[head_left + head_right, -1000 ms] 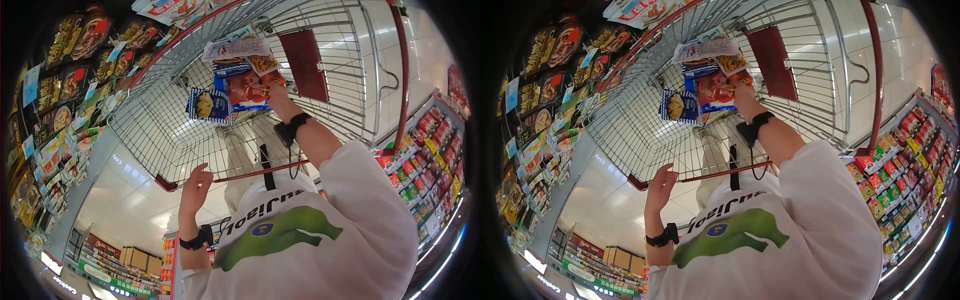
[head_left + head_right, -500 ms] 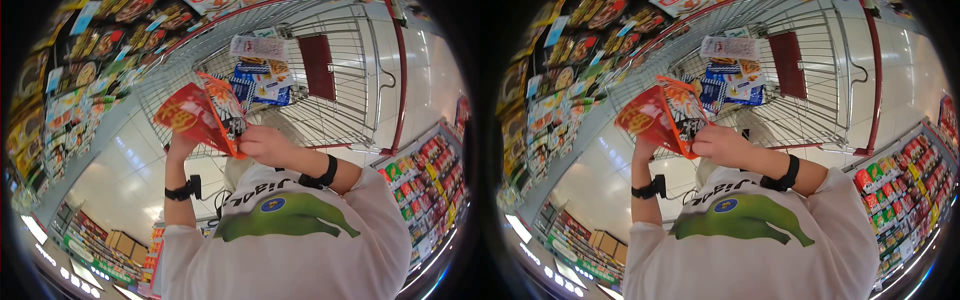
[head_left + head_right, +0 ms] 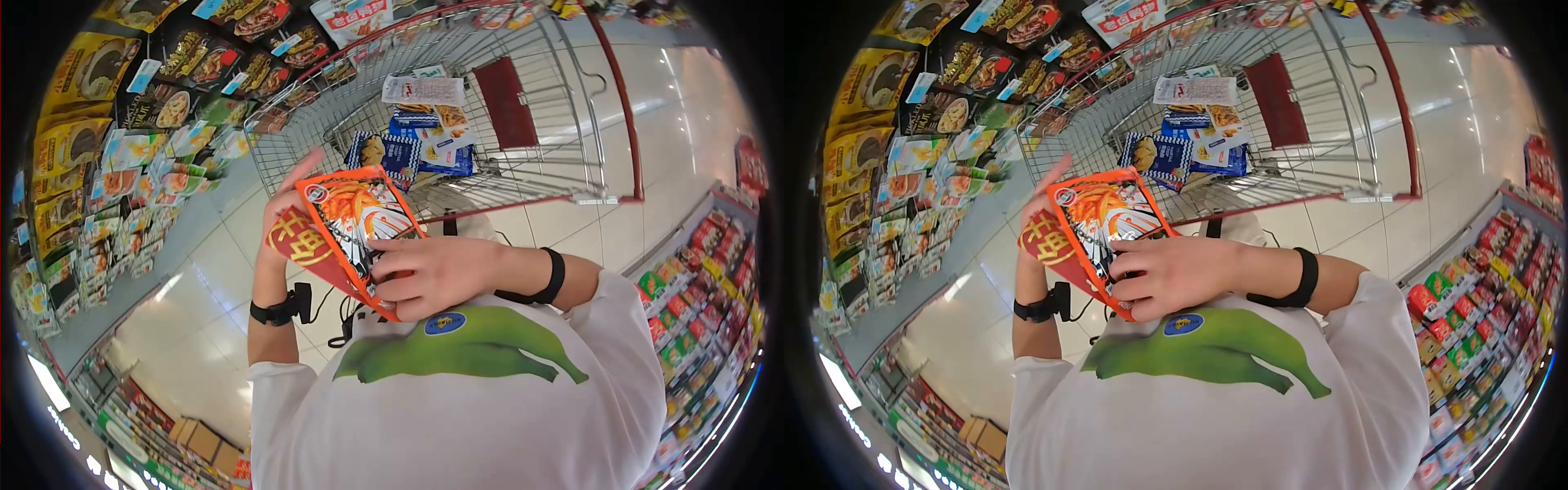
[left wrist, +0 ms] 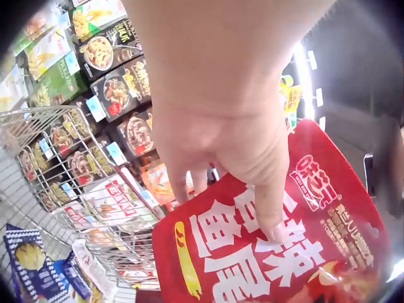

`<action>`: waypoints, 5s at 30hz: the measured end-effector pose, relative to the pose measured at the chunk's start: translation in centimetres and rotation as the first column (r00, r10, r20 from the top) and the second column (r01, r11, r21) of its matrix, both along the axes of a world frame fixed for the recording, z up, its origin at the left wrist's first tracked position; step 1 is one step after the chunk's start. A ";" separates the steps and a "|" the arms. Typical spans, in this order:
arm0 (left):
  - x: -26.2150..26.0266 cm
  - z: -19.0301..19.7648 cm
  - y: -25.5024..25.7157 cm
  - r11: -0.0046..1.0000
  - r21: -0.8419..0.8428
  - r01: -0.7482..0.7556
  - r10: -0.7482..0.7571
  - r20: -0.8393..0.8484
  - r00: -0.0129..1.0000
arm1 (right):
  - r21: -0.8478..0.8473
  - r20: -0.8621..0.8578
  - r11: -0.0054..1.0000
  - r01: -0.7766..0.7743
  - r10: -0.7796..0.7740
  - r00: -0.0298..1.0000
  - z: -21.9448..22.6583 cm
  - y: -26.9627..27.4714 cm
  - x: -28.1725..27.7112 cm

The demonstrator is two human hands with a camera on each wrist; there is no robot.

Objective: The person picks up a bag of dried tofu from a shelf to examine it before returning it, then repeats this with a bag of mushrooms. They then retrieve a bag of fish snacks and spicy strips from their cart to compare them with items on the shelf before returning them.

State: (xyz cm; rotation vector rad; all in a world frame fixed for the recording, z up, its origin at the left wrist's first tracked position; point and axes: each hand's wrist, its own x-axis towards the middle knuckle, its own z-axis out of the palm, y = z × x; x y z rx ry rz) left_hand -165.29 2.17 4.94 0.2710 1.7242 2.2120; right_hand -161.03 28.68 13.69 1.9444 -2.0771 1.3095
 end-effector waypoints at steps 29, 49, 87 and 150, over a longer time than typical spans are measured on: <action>36.9 13.1 15.9 0.599 -0.360 0.715 0.073 -0.865 -0.497 | -0.033 0.970 -0.027 0.999 -0.242 0.025 3.3 -2.0 60.6; 66.8 4.6 25.9 -0.590 -0.344 0.731 -0.652 -0.331 -0.682 | -0.391 0.914 -0.762 -0.517 -0.255 -0.315 0.6 -39.3 85.4; 73.8 6.5 26.9 -0.972 0.072 -0.223 0.210 -0.152 -0.966 | -0.058 0.995 0.220 -0.974 -0.061 -0.073 -3.2 -29.6 33.1; 64.7 12.5 25.2 -0.879 -0.291 0.378 -0.386 -0.032 -0.922 | -0.233 0.422 0.674 -0.701 0.719 0.552 -9.8 -57.7 71.3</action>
